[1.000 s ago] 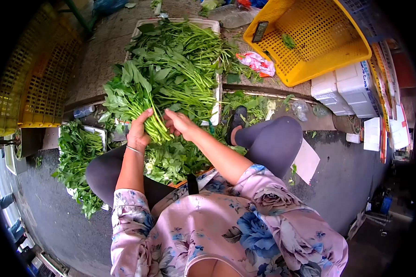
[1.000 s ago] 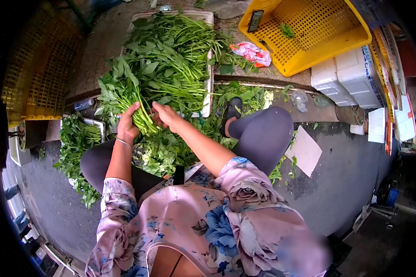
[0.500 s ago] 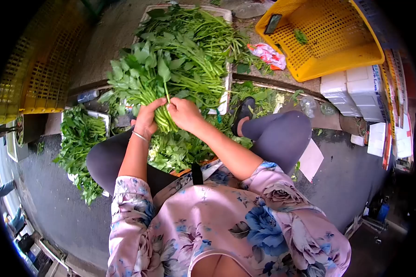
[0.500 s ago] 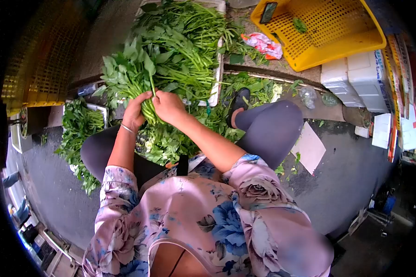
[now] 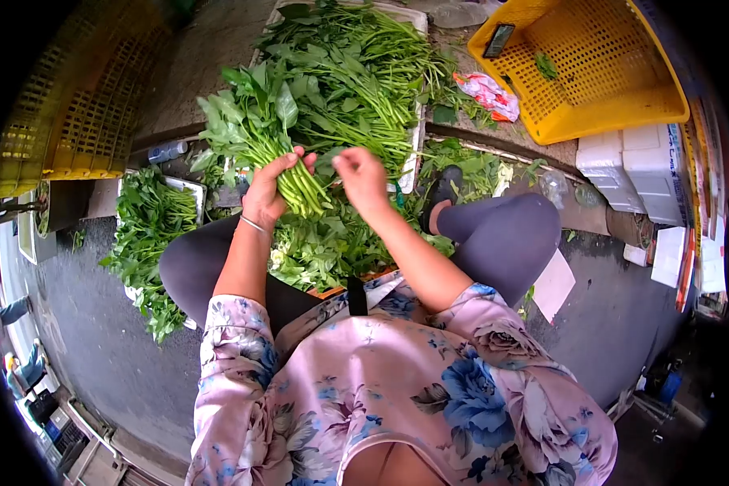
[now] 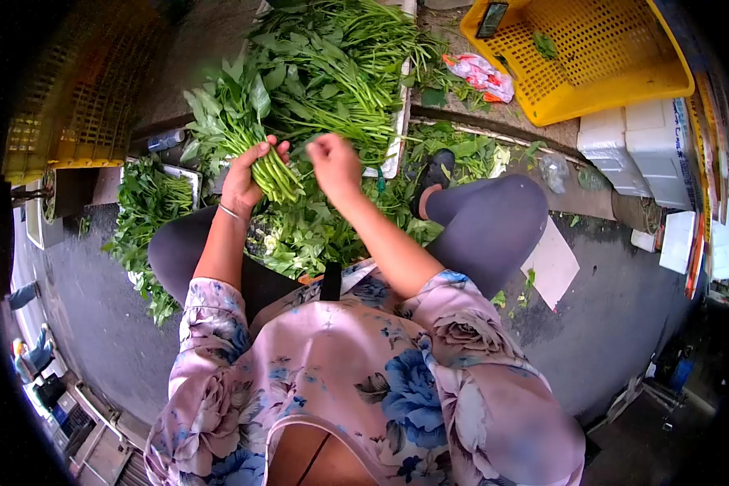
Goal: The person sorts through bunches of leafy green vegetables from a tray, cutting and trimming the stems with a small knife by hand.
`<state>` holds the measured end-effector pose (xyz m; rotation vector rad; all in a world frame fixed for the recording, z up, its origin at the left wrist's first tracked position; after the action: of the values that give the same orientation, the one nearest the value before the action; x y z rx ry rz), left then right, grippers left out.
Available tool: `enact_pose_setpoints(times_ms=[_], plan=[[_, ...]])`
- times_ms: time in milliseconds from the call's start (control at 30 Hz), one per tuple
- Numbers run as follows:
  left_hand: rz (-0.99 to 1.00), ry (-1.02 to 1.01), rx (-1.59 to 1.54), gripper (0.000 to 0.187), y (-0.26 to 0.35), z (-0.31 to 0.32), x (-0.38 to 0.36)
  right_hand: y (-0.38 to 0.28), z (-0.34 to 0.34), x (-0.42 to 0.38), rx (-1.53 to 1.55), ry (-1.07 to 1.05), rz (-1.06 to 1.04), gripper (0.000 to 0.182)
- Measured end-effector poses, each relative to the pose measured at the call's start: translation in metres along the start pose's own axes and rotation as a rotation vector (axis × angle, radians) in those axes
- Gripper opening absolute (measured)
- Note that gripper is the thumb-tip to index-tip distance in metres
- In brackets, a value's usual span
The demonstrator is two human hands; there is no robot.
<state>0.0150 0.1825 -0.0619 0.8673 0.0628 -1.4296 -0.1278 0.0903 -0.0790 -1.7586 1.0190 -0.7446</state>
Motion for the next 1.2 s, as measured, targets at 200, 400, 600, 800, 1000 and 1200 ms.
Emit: enact_pose_setpoints(times_ms=[200, 400, 600, 800, 1000, 1200], plan=[[0.131, -0.190, -0.133, 0.015, 0.023, 0.013, -0.013, 0.014, -0.027, 0.038, -0.568, 0.048, 0.047, 0.032], [0.404, -0.225, -0.318, 0.014, 0.048, 0.015, -0.022, 0.014, -0.051, 0.069, -0.448, -0.116, 0.030, 0.024], [0.468, -0.021, -0.399, 0.021, 0.048, 0.018, -0.020, 0.010, -0.083, 0.088, 0.514, -0.223, 0.475, 0.027], [0.448, -0.060, -0.328, 0.033, 0.047, 0.016, -0.018, 0.015, -0.083, 0.080, 0.752, -0.268, 0.539, 0.021], [0.345, -0.042, -0.245, 0.031, 0.038, 0.028, -0.016, -0.002, -0.077, 0.061, 0.737, -0.244, 0.474, 0.020], [0.292, 0.128, -0.158, 0.020, 0.017, 0.046, -0.004, -0.026, -0.061, 0.041, 0.642, -0.202, 0.354, 0.024]])
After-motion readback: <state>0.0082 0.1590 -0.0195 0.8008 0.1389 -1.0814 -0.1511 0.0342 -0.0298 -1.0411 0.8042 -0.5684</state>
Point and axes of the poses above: each hand's wrist, its own x-axis towards the middle knuckle, its own z-axis out of the palm, y = z × x, the point moved 1 cm from there along x, towards the middle knuckle, and after that the axes turned 4 degrees about -z, right-handed, at the moved point
